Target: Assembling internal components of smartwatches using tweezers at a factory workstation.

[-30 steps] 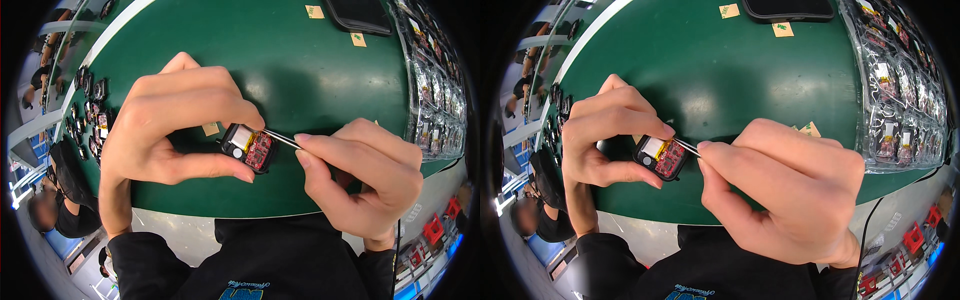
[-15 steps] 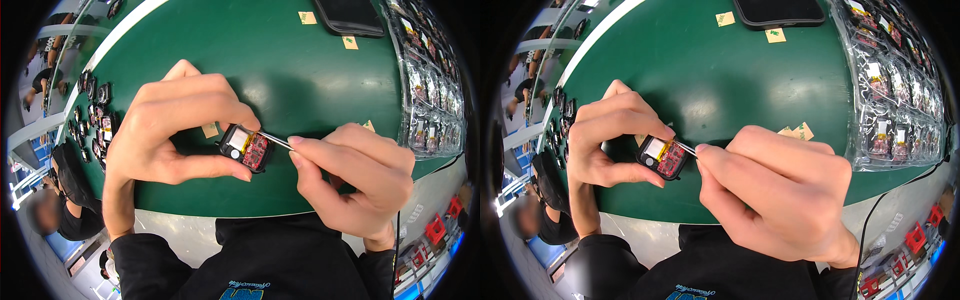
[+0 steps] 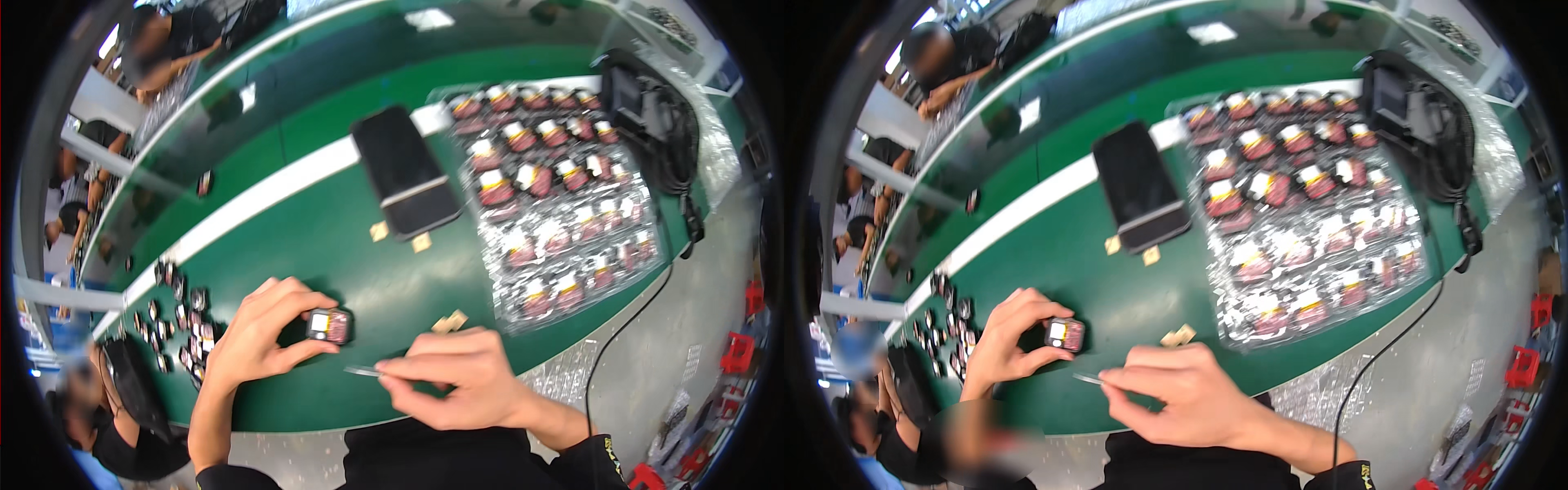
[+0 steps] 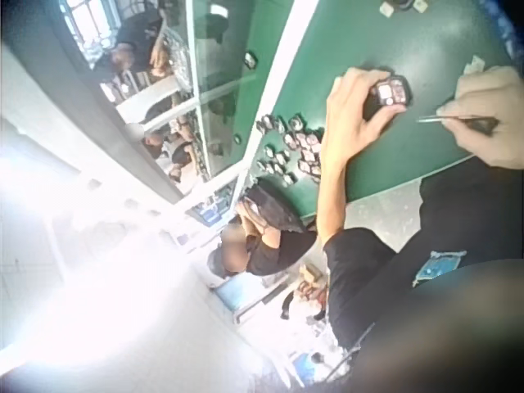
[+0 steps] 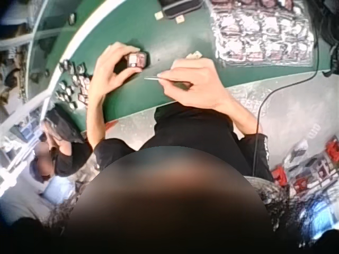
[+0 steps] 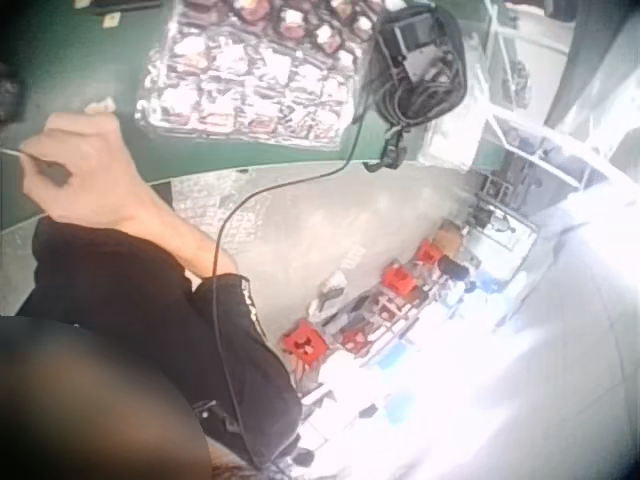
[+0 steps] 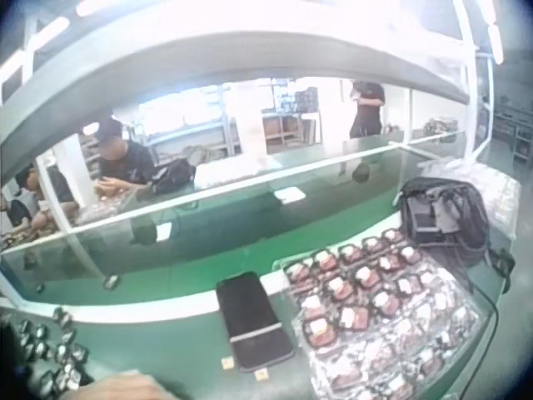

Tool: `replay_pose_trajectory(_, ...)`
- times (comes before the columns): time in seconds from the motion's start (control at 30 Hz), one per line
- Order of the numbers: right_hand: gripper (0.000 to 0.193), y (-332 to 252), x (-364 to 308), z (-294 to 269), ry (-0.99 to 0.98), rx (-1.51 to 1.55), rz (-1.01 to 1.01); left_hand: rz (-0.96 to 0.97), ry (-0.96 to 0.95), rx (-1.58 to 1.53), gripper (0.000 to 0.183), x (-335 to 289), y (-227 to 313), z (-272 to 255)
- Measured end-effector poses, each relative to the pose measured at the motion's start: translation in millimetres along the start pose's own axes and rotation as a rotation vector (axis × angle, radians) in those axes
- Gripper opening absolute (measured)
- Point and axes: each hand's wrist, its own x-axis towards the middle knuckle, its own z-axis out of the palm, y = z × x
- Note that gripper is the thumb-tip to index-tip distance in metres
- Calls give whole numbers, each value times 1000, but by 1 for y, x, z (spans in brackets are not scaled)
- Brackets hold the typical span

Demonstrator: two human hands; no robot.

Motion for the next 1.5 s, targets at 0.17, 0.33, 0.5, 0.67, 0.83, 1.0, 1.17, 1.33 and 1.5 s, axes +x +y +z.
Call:
replay_pose_trajectory(0.17, 16, -6, -7, 2, -7, 56, 41, 34, 108, -52, 52, 59, 10, -38)
replay_pose_trajectory(0.33, 14, -2, -1, -1, -1, 58, 29, 260, -15, -54, 45, 204, 23, -37)
replay_pose_trajectory(0.5, 15, -4, 3, 6, -11, 103, 15, 405, -93, 48, 54, 240, -6, -15)
replay_pose_trajectory(0.67, 14, -11, -1, -6, 28, 41, 103, 250, 147, -120, 46, 195, -22, -20)
replay_pose_trajectory(0.83, 14, -12, -2, -4, -8, 74, 63, -194, 338, 734, 38, 89, -118, -75)
replay_pose_trajectory(1.0, 18, -13, -1, 1, 15, 56, 101, -359, 337, 562, 36, 38, -161, -98)
replay_pose_trajectory(1.17, 16, -11, -1, -2, 50, 1, 113, -205, 341, 215, 43, 47, -102, -80)
replay_pose_trajectory(1.33, 16, -14, 6, -3, 52, -49, 127, 130, 75, 57, 50, 35, -18, -23)
replay_pose_trajectory(1.5, 17, -13, 7, 1, 40, -84, 144, 110, 119, -34, 54, 11, -4, 3)
